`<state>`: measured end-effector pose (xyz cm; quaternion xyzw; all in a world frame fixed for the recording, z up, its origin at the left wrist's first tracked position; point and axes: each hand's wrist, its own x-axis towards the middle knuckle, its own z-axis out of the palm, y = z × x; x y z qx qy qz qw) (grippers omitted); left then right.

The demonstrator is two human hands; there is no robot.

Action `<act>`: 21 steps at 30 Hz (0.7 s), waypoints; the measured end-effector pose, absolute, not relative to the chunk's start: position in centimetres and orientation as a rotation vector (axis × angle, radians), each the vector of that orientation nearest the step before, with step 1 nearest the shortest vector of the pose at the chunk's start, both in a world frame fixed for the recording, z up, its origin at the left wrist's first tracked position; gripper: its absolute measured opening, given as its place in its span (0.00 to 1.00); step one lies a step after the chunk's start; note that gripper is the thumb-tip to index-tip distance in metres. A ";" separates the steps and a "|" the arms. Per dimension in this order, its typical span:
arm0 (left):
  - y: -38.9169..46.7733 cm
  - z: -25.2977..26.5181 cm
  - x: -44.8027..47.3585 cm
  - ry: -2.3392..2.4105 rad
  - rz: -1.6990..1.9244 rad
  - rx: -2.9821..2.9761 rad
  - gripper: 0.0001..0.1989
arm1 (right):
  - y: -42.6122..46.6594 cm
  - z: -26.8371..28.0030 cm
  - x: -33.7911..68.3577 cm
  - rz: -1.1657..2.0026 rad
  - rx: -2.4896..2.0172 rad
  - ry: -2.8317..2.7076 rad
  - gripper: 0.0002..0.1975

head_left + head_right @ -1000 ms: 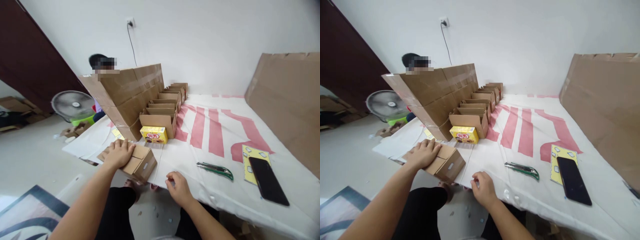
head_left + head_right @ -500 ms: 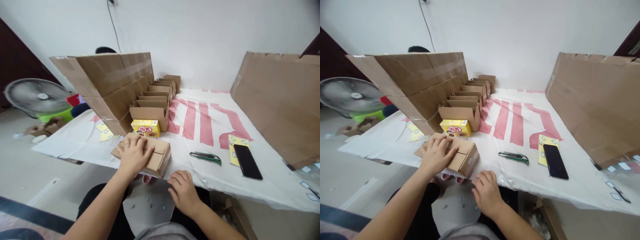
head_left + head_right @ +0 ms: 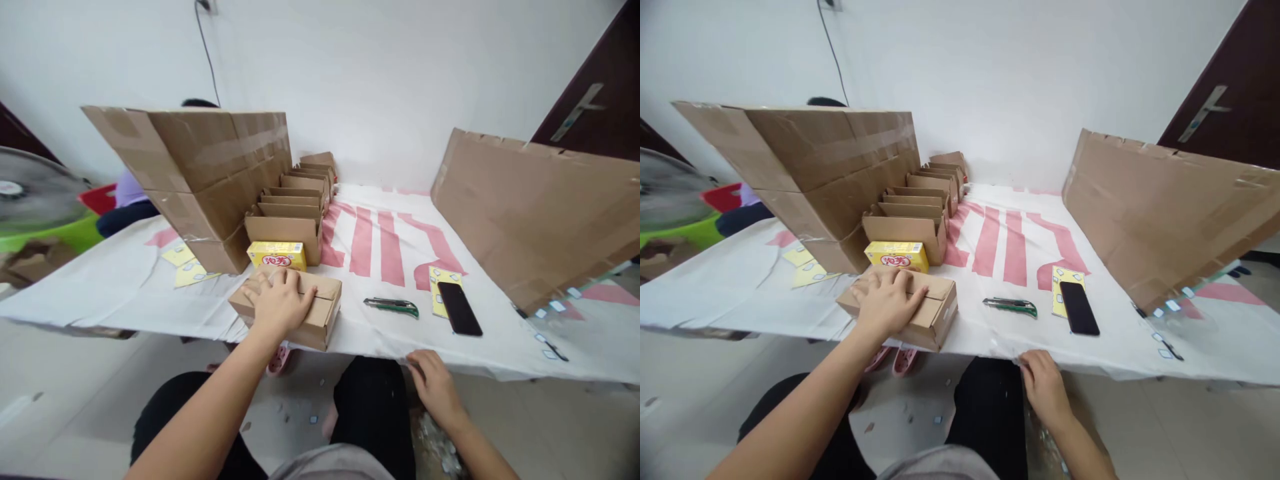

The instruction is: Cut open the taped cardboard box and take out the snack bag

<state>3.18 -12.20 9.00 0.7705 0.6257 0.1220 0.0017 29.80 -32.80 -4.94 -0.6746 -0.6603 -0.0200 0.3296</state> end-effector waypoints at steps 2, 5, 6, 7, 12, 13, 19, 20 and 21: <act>-12.2 9.0 3.3 1.961 0.377 2.417 0.28 | -31.6 -4.4 28.1 -0.037 -1.721 -1.713 0.09; -12.3 9.0 3.4 1.962 0.389 2.418 0.28 | -29.1 -3.7 25.7 -0.003 -1.689 -1.809 0.13; -12.3 9.1 3.4 1.964 0.397 2.419 0.28 | -28.4 -3.6 25.2 -0.003 -1.697 -1.848 0.14; -12.4 9.1 3.5 1.961 0.402 2.419 0.28 | -27.8 -3.5 24.8 -0.009 -1.708 -1.882 0.12; -12.2 9.2 3.5 1.953 0.378 2.420 0.26 | -28.7 -3.8 25.8 0.001 -1.705 -1.936 0.11; -12.1 9.1 3.5 1.962 0.369 2.424 0.26 | -29.6 -4.2 26.5 0.022 -1.700 -1.917 0.12; -11.8 8.7 3.7 2.041 0.336 2.467 0.28 | -37.9 -13.3 32.3 0.206 -1.863 -1.610 0.09; -11.8 8.7 3.8 2.045 0.328 2.468 0.28 | -39.5 -16.1 33.1 0.252 -1.953 -1.525 0.10; -11.9 8.8 3.9 2.044 0.318 2.466 0.28 | -41.1 -18.9 33.8 0.325 -2.057 -1.452 0.11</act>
